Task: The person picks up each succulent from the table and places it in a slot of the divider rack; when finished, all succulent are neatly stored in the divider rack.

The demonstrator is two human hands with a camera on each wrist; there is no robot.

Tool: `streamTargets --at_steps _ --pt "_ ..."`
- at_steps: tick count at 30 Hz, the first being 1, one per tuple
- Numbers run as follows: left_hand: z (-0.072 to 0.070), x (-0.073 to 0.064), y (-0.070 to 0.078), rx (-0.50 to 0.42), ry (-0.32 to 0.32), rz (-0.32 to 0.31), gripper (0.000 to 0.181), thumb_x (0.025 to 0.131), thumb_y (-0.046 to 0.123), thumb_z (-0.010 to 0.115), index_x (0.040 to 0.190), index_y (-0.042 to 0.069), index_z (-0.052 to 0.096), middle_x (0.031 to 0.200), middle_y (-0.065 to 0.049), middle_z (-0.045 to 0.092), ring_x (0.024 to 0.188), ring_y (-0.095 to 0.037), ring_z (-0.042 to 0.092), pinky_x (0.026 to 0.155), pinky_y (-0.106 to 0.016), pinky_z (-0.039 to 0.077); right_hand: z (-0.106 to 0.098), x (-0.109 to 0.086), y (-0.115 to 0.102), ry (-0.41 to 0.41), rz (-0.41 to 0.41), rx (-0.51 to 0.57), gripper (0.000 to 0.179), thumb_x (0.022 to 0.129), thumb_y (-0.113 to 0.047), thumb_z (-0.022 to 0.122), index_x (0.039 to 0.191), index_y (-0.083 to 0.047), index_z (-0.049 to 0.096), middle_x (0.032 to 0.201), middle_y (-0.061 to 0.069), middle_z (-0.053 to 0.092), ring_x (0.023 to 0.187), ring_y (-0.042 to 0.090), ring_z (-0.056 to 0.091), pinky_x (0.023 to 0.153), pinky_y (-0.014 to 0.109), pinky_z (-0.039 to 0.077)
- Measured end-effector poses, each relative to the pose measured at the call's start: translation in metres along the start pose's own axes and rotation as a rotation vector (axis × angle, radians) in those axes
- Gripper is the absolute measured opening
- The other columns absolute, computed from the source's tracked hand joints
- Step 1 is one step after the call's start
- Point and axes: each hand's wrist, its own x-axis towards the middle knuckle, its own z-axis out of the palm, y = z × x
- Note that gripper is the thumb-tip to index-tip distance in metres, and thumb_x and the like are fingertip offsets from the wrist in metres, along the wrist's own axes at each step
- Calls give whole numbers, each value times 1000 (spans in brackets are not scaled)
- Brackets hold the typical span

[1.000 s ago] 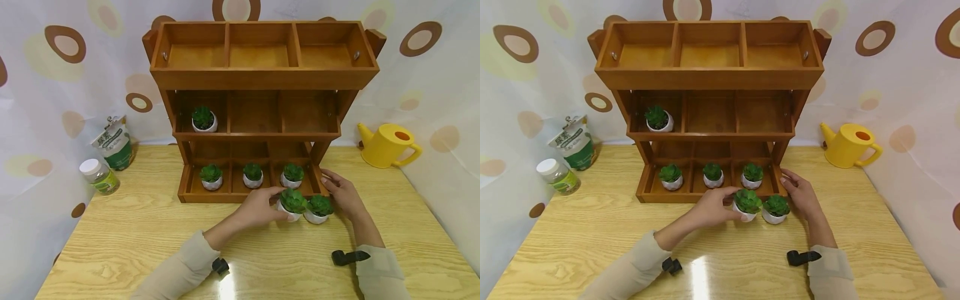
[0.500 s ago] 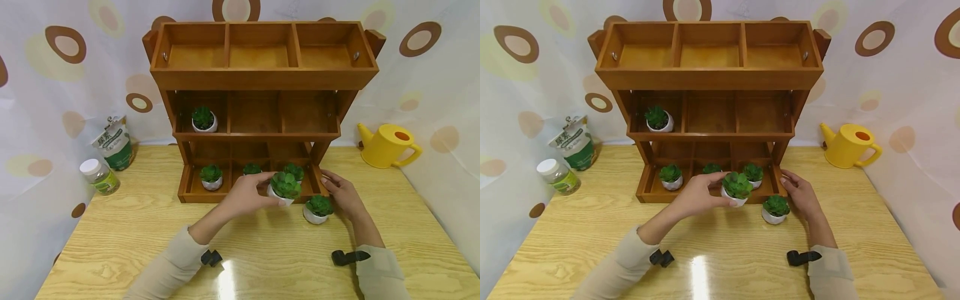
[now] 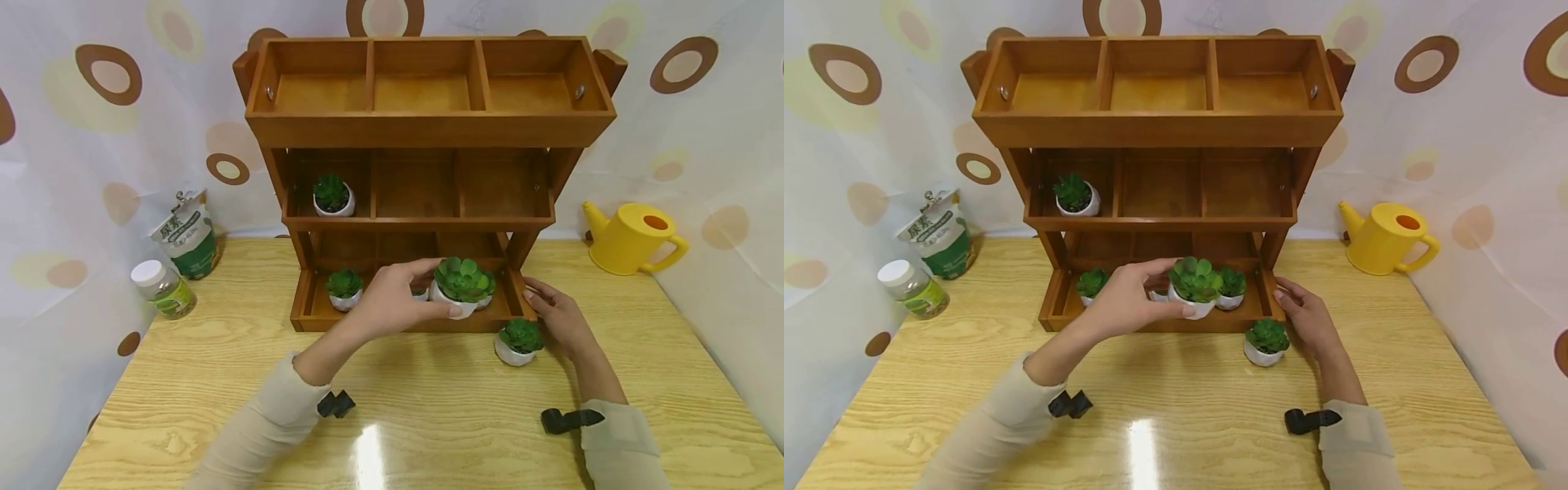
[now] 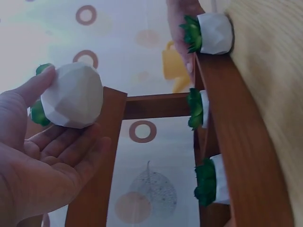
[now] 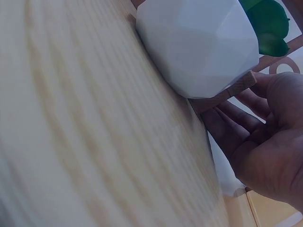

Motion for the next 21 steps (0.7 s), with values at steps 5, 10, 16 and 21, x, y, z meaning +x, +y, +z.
streamTargets --at_steps 5,10,16,21 --pt "-12 2 8 -22 29 2 73 81 40 85 146 20 57 132 4 69 121 -16 66 103 -41 53 0 -1 -1 0 -2 -1 65 108 -47 42 162 -15 28 158 20 43 129 15 56 88 8 47" --pt "-23 8 17 -55 51 17 70 84 39 83 147 21 56 129 8 69 118 -11 67 101 -35 55 0 -3 -3 -1 -5 -7 66 108 -49 41 162 -15 27 159 19 41 141 33 48 90 10 47" --pt "-35 21 26 -106 100 60 66 85 33 83 144 19 57 128 2 70 117 -12 69 98 -29 56 0 -3 -1 3 -17 24 66 107 -48 42 161 -12 28 158 21 41 131 17 55 89 9 48" --pt "-48 32 32 -85 162 73 67 85 33 83 145 19 56 129 1 70 115 -13 69 97 -30 56 1 -3 -1 4 -25 32 67 107 -48 44 161 -12 30 158 21 42 125 7 55 89 8 48"
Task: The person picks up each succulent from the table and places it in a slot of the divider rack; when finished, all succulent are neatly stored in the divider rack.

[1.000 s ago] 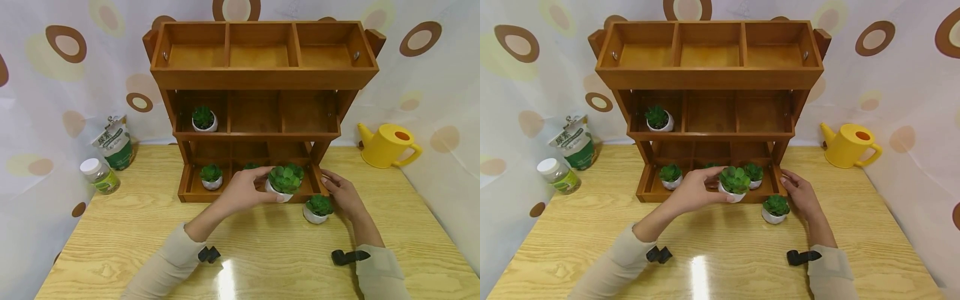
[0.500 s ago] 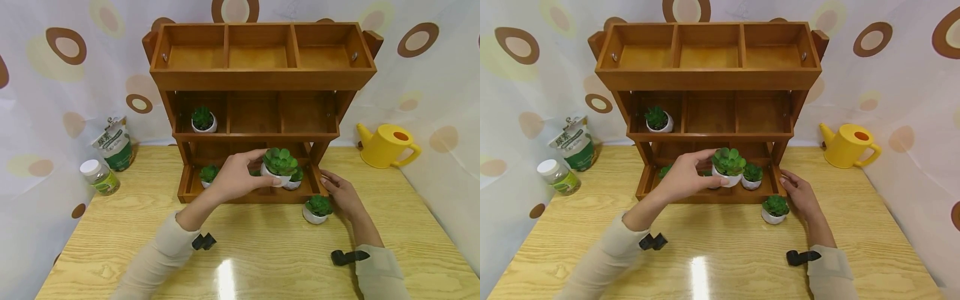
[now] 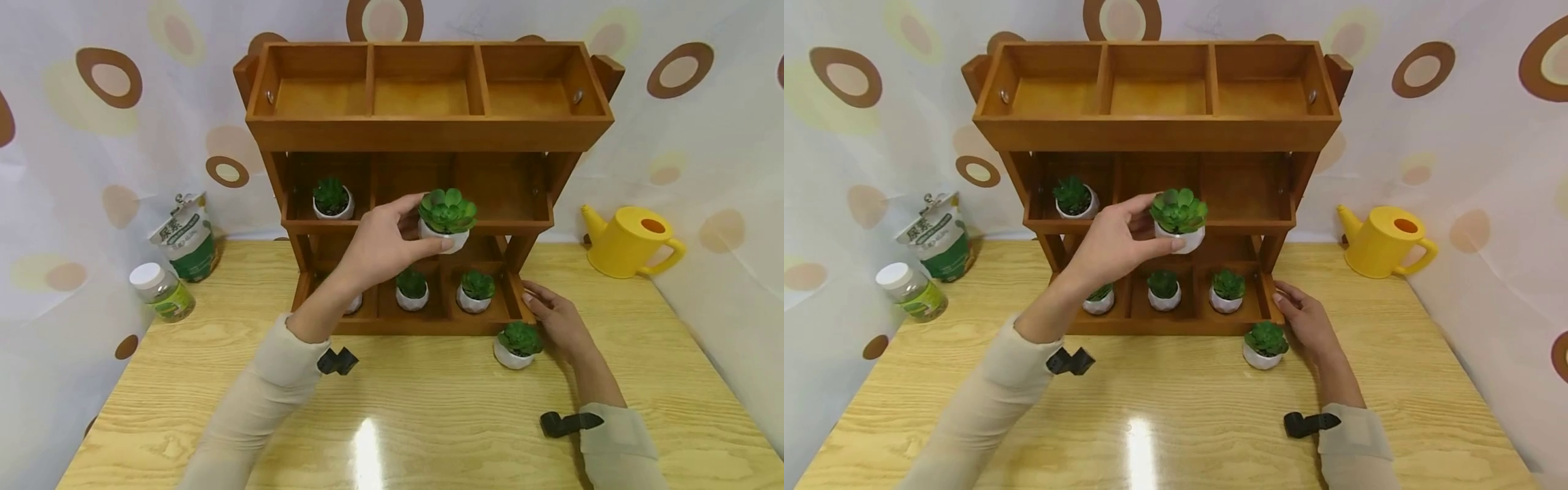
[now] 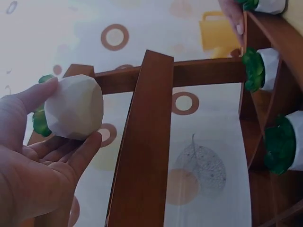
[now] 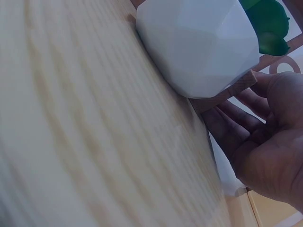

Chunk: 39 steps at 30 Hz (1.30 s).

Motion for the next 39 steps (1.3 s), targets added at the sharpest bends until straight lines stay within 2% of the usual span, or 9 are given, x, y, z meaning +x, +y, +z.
streamTargets --at_steps 4,9,13,17,24,26,31,36,39 --pt "-6 10 2 -1 24 14 67 87 31 81 146 16 55 131 -1 68 116 -14 69 97 -31 56 0 0 0 7 -9 -2 66 107 -48 43 161 -13 30 158 20 42 128 11 54 90 7 46" --pt "-7 18 0 8 36 -8 67 88 31 80 147 15 54 131 -1 67 114 -13 68 97 -30 56 1 0 1 -5 -12 59 67 107 -46 45 161 -10 28 158 23 40 115 -5 56 89 9 49" --pt "-9 25 -2 71 86 -18 69 87 34 81 148 16 53 127 -1 67 106 -13 65 92 -31 55 3 0 2 -5 -25 74 68 107 -45 46 161 -9 29 157 25 40 108 -11 56 89 10 51" --pt "-11 33 -4 111 132 -33 72 86 37 81 148 18 51 127 -1 65 103 -16 60 89 -33 53 3 0 2 2 -26 55 68 106 -47 46 161 -9 30 157 24 42 108 -11 56 88 10 50" --pt "-11 43 -6 138 139 -73 74 87 38 80 151 19 48 117 -3 64 98 -20 56 83 -34 50 3 -1 2 -1 -16 51 67 107 -47 45 161 -10 29 157 24 42 110 -9 56 88 9 50" --pt "-10 46 -7 157 142 -78 74 87 38 79 151 18 47 123 -4 64 105 -21 59 88 -35 51 3 -1 3 -2 -13 47 67 107 -47 45 161 -11 29 157 23 42 111 -8 56 88 9 50" --pt "-7 54 -11 258 142 -93 74 88 34 79 150 14 45 143 -8 58 131 -26 57 110 -43 47 3 -1 4 0 7 31 67 107 -47 44 161 -12 28 158 21 41 122 4 57 89 9 50" --pt "-5 57 -11 352 127 -105 68 90 31 77 147 9 45 138 -12 60 127 -30 59 108 -46 48 2 1 3 4 16 10 67 107 -49 43 162 -14 28 159 20 40 140 31 48 88 7 47" --pt "-4 58 -8 391 99 -123 69 92 31 75 146 6 42 136 -15 60 124 -33 61 106 -46 49 1 1 3 4 17 15 68 106 -51 43 162 -14 27 160 20 39 143 36 43 87 6 47"
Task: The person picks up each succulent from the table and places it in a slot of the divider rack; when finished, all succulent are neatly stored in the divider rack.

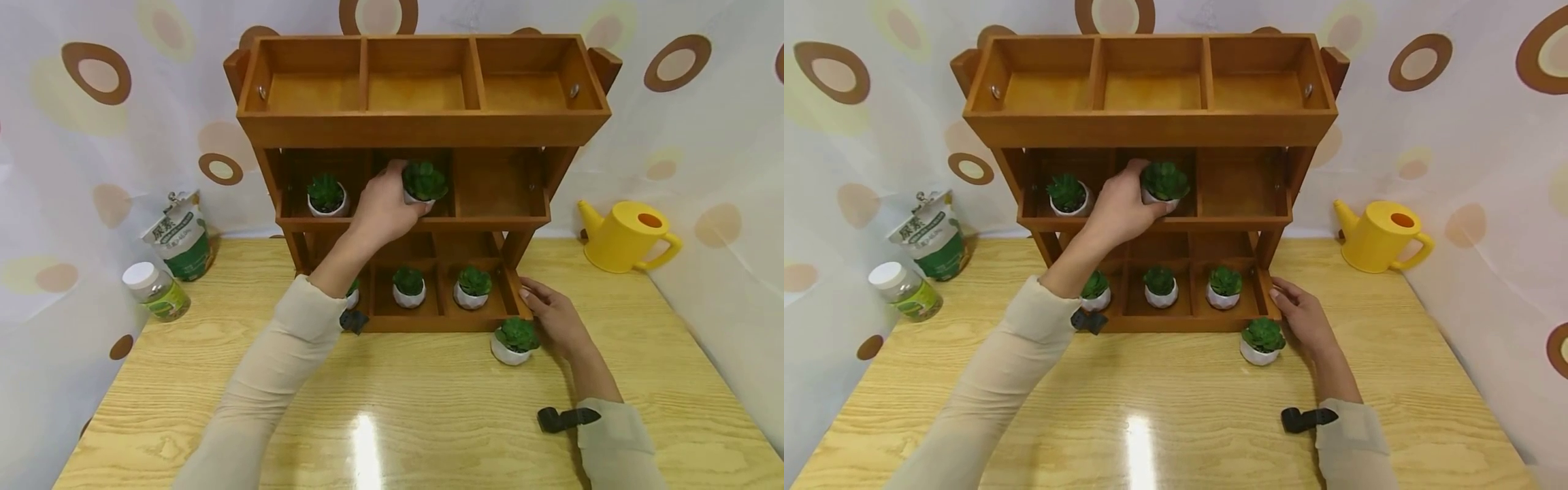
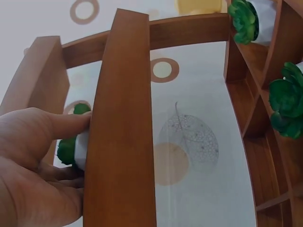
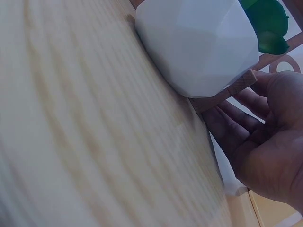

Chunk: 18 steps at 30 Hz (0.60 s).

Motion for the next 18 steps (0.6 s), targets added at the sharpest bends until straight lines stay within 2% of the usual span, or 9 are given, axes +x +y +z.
streamTargets --at_steps 7,18 --pt "-3 0 7 63 -45 -33 71 94 27 72 148 2 34 134 -18 60 122 -35 62 104 -47 50 1 0 -2 -8 -4 9 68 107 -50 42 162 -12 27 160 21 39 142 37 44 88 8 49" --pt "-2 -6 4 47 -35 -22 63 94 20 71 147 5 39 132 -16 62 123 -35 61 105 -48 49 0 -1 -3 -5 -9 -6 69 107 -49 41 162 -10 27 160 22 39 143 39 43 87 7 48"
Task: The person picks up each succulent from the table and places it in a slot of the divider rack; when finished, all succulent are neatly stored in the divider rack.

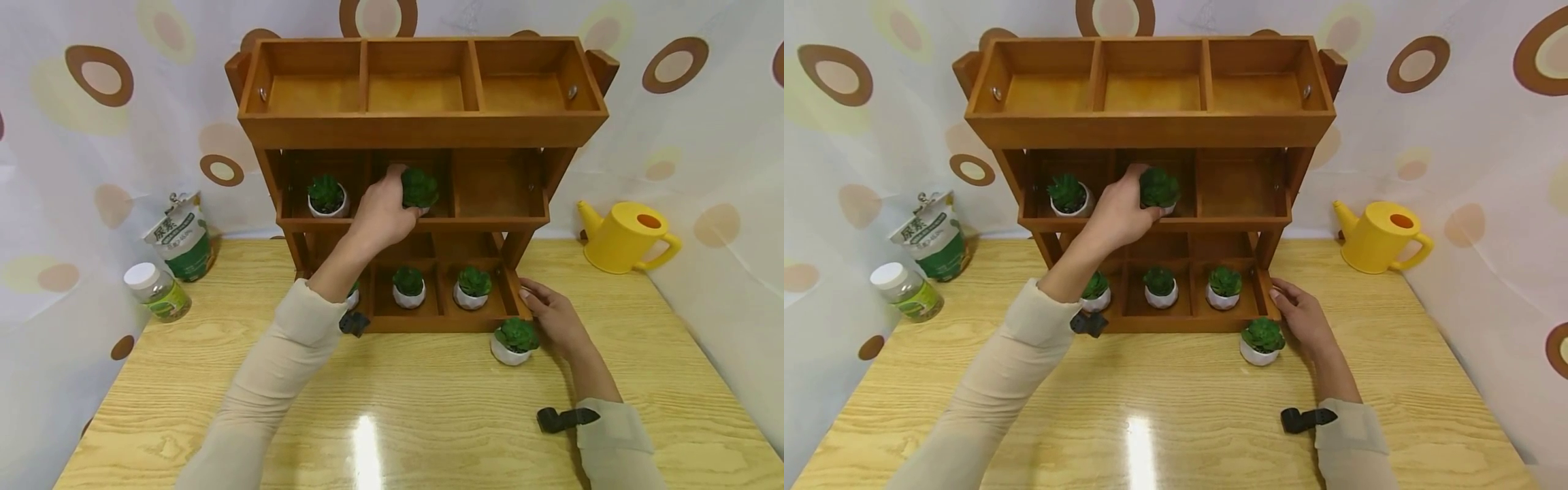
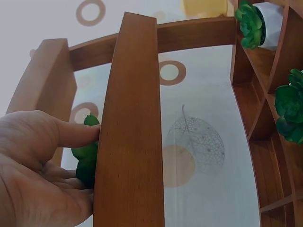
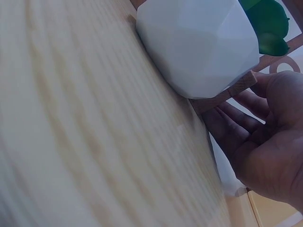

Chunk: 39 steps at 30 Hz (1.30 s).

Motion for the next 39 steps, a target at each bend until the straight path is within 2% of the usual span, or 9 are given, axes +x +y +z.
streamTargets --at_steps 6,10,14,20,22,24,30,35,39 --pt "1 -6 -1 -54 15 -16 77 93 22 74 157 14 32 151 -10 52 134 -32 54 110 -47 47 1 0 0 2 4 -15 67 108 -48 41 162 -10 27 160 21 38 143 38 43 87 6 46" --pt "2 -14 -1 -85 54 37 81 93 25 76 159 19 30 164 -4 36 151 -26 36 120 -44 36 1 -1 -1 -4 1 -17 67 108 -47 41 162 -10 27 161 21 37 144 38 43 88 7 46" --pt "3 -27 1 -104 122 145 81 92 31 77 159 21 32 167 0 29 157 -19 21 126 -43 26 1 -2 -2 -8 1 -4 66 108 -46 41 162 -10 27 161 21 37 144 39 43 87 7 47" --pt "13 -51 -1 -152 203 429 76 91 35 77 155 16 42 161 -6 42 150 -17 38 122 -39 34 1 -2 -2 -10 -4 25 66 108 -46 41 161 -8 27 161 22 37 142 39 43 88 9 49" --pt "19 -59 -3 -176 172 482 76 90 36 78 155 17 42 159 -4 45 147 -16 43 120 -37 37 0 -2 -1 -7 -5 18 66 108 -46 41 161 -8 28 160 22 38 141 36 46 88 10 50" --pt "25 -68 -4 -208 104 491 78 89 37 79 156 20 41 158 -1 47 145 -15 45 118 -36 40 -1 -2 -1 -2 -1 5 67 108 -46 42 161 -8 29 159 22 39 137 29 50 88 10 50" --pt "56 -91 -6 -279 -175 364 78 88 43 79 155 29 41 156 8 48 138 -15 53 112 -36 46 -2 -2 0 12 2 -5 68 107 -48 44 160 -8 31 158 22 41 122 8 57 87 11 51" --pt "87 -102 -17 -255 -379 253 74 90 51 73 155 34 42 155 8 50 140 -16 51 112 -42 46 0 -1 0 22 3 -26 68 107 -48 43 160 -8 31 159 21 41 134 28 54 87 9 50" --pt "109 -107 -26 -271 -457 187 68 90 52 73 151 35 47 151 11 54 140 -14 51 113 -41 45 -1 0 -2 19 0 -63 67 107 -49 42 160 -10 31 159 20 41 142 37 46 101 23 51"
